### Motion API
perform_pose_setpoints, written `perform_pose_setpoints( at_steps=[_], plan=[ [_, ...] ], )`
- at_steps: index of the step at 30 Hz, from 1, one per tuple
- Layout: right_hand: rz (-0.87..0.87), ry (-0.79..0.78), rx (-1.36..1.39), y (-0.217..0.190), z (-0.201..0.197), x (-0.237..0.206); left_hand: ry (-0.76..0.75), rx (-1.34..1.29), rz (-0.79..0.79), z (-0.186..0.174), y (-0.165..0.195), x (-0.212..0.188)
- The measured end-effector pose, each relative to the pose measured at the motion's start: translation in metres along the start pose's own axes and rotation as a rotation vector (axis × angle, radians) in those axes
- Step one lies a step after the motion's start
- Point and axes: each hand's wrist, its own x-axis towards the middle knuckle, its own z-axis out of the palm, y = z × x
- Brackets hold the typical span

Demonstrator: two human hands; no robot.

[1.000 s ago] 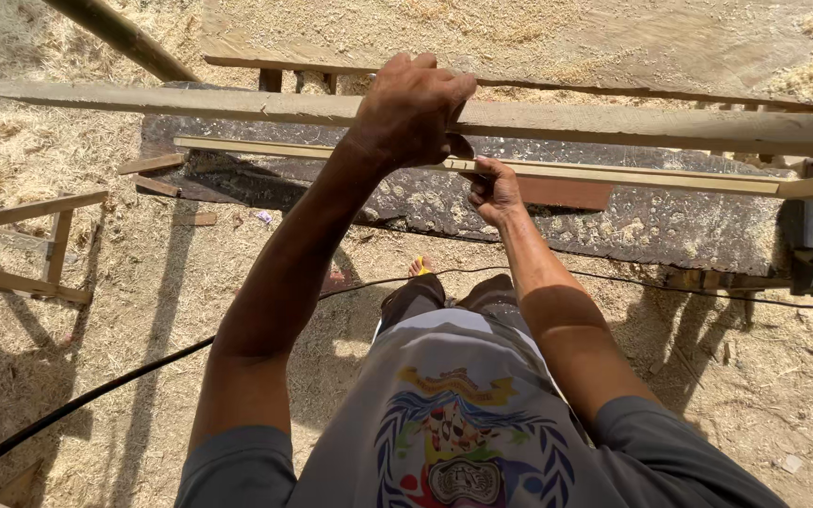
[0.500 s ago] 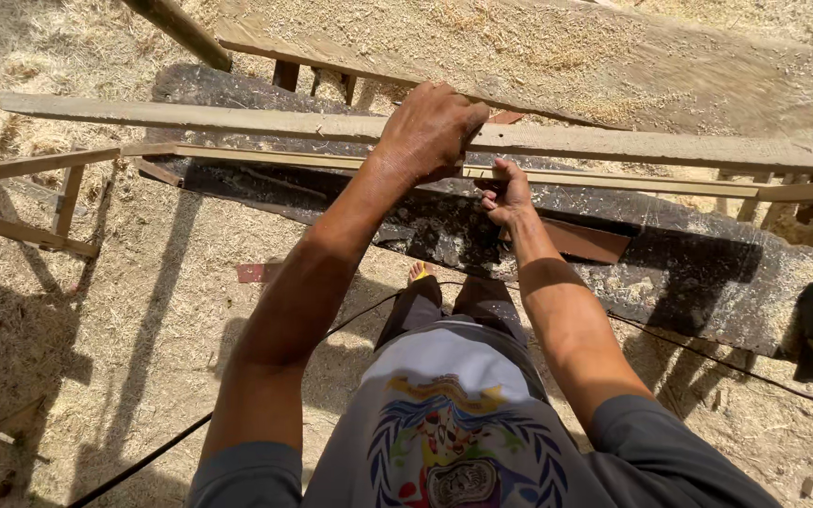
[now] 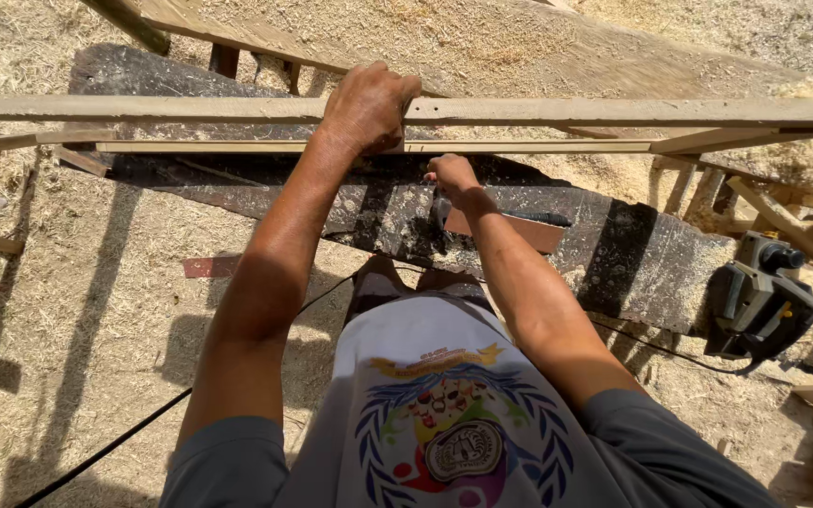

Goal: The person hammers nails into a wooden frame structure resting on a workbench, holding the frame steady with one hand while driving nails with a hammer. They briefly pick up a sanding block and rub it along a wood piece, then resume hammering nails into the frame.

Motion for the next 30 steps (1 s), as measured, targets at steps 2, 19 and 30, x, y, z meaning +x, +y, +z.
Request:
perform_pose_setpoints(
  at_steps=[2, 19, 30],
  plan=[
    [0.001, 0.024, -0.162, 0.004, 0.0, -0.012, -0.055, 0.092, -0.001, -0.006, -0.004, 0.0],
    [-0.131, -0.073, 0.137, 0.031, 0.005, -0.062, 0.04, 0.076, 0.003, -0.035, -0.007, -0.007],
    [-0.157, 0.023, 0.226, 0.054, -0.003, -0.072, -0.035, 0.12, 0.042, -0.024, -0.001, -0.012]
  ],
)
